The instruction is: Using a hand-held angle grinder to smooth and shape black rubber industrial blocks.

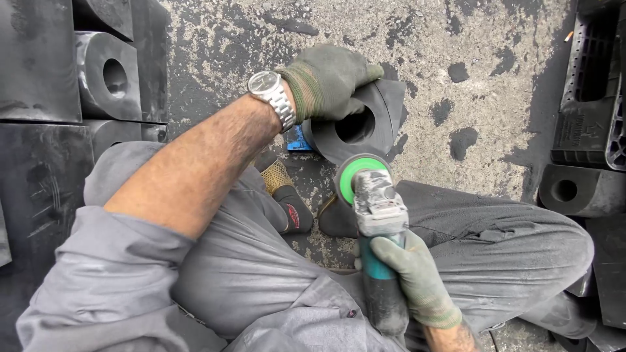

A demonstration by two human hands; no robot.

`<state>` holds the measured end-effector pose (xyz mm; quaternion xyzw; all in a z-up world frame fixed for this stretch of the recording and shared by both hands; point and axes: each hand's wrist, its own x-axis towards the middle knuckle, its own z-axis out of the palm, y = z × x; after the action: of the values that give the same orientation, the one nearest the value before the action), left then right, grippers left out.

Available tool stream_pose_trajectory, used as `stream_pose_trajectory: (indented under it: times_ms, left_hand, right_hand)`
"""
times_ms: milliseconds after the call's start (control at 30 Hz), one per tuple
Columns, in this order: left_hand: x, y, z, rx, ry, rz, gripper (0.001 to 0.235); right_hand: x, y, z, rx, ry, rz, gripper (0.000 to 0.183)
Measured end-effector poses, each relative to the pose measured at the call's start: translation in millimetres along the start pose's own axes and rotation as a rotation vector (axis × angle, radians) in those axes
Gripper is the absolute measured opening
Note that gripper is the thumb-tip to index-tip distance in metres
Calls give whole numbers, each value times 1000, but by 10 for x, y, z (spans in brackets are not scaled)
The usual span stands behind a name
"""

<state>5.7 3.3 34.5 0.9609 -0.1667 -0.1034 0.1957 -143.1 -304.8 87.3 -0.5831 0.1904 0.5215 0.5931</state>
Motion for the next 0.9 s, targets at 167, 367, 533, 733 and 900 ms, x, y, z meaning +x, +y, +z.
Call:
stream_pose_trajectory:
  times_ms: [167, 367, 533, 733, 900]
  left_hand:
    - [-286, 129, -318, 272, -256, -172, 62]
    - [-358, 18, -319, 196, -259, -179, 66]
    - [-261, -227, 14, 223, -136, -112, 53]
    - [-266, -96, -278, 240, -317, -176, 73]
    - [-286, -156, -199, 204, -191, -140, 58]
  right_hand:
    - [7, -173, 197, -51, 7, -11, 44]
    - [-18, -387, 135, 34, 50, -90, 46]
    - [38, -426, 167, 106, 118, -147, 44]
    - [85, -368, 382, -141, -25, -26, 40]
    - [-105, -436, 268, -8, 54, -89, 46]
